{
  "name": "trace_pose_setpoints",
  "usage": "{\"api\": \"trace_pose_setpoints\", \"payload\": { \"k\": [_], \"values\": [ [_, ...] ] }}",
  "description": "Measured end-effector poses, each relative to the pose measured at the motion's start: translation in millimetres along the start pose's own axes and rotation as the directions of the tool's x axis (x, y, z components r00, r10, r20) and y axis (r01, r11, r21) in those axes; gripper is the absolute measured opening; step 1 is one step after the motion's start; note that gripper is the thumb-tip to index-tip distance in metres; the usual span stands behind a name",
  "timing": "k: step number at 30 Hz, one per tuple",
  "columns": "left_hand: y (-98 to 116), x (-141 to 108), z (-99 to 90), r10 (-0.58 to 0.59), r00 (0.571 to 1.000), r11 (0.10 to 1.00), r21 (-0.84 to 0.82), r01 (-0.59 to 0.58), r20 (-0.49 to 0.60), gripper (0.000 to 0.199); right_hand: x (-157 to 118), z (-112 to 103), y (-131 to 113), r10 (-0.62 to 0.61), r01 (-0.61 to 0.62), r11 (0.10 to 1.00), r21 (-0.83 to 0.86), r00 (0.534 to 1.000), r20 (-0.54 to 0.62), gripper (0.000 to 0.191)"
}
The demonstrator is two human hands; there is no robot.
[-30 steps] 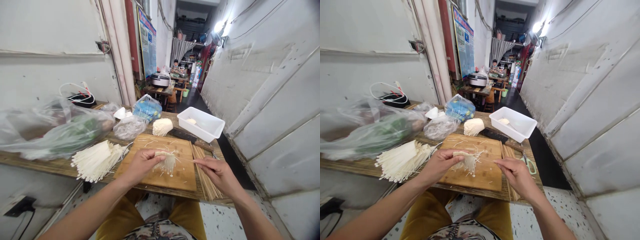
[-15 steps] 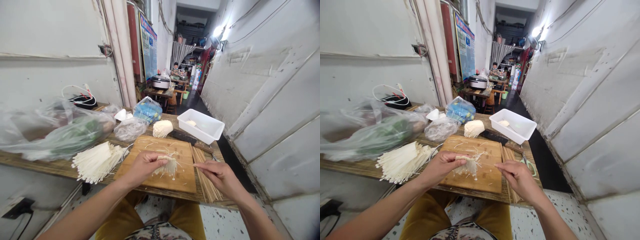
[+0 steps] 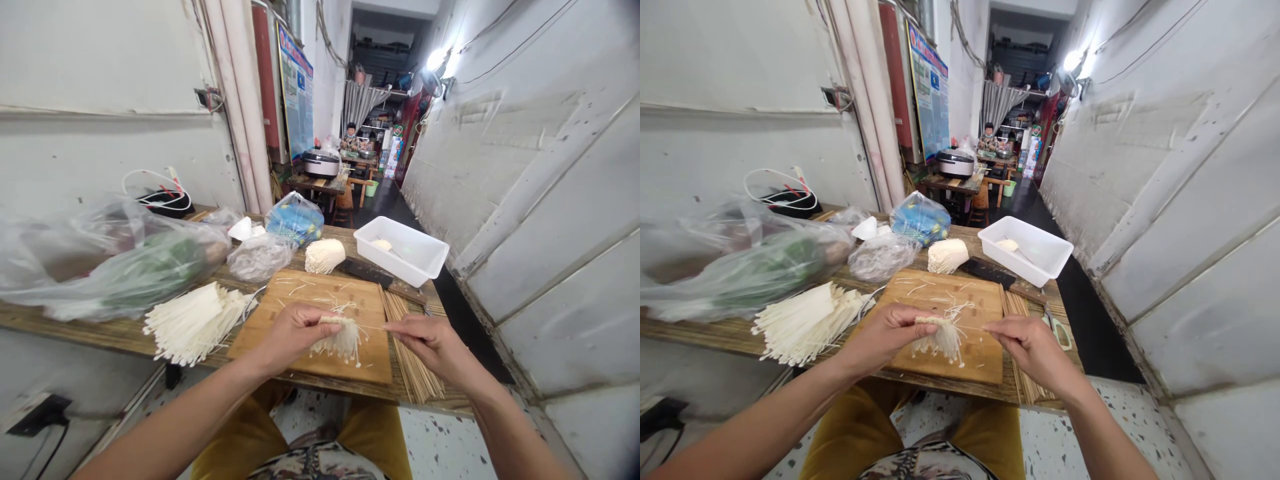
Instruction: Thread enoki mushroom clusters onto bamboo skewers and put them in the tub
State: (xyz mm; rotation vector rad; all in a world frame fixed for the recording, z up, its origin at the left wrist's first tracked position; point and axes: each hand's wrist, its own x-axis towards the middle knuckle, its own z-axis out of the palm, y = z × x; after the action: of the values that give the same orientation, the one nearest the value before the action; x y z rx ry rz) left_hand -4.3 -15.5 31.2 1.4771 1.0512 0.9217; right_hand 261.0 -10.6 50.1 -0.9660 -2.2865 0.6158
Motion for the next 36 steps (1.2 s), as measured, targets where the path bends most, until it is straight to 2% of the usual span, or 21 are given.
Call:
{"api": "trace_pose_setpoints", "payload": {
  "k": [5, 10, 14, 22, 28, 36],
  "values": [
    [-1, 1, 2.5, 0.002, 0.999, 1.0, -0.011, -0.002, -0.034, 0.027, 2, 0, -1, 0.027, -0.027, 0.998, 0.051, 1.0, -0.006, 0.026],
    [7, 0, 3.5, -0.016, 0.998, 0.994, -0.107, 0.009, -0.064, 0.047, 0, 0, 1, 0.066, -0.065, 0.996, 0.066, 0.997, -0.024, 0.026],
    [11, -2, 0.5, 0.023, 0.992, 1.0, -0.001, -0.023, -0.124, 0.036, -2, 1, 2, 0.088, -0.086, 0.994, 0.068, 0.995, -0.038, 0.025],
    [3, -4, -3.3, 0.105, 0.971, 0.99, 0.116, -0.081, -0.216, 0.018, -3, 0, 3, 0.095, -0.093, 0.992, 0.089, 0.995, -0.021, 0.024],
    [6, -7, -0.5, 0.137, 0.975, 0.983, 0.142, -0.112, -0.176, 0.017, -4, -3, 0, 0.062, -0.062, 0.997, 0.049, 0.998, 0.009, 0.026],
    [8, -6, 0.0, 0.084, 0.989, 0.989, 0.13, -0.068, -0.122, 0.019, -4, -5, 3, 0.033, -0.033, 0.999, 0.041, 0.999, 0.014, 0.026]
  ]
}}
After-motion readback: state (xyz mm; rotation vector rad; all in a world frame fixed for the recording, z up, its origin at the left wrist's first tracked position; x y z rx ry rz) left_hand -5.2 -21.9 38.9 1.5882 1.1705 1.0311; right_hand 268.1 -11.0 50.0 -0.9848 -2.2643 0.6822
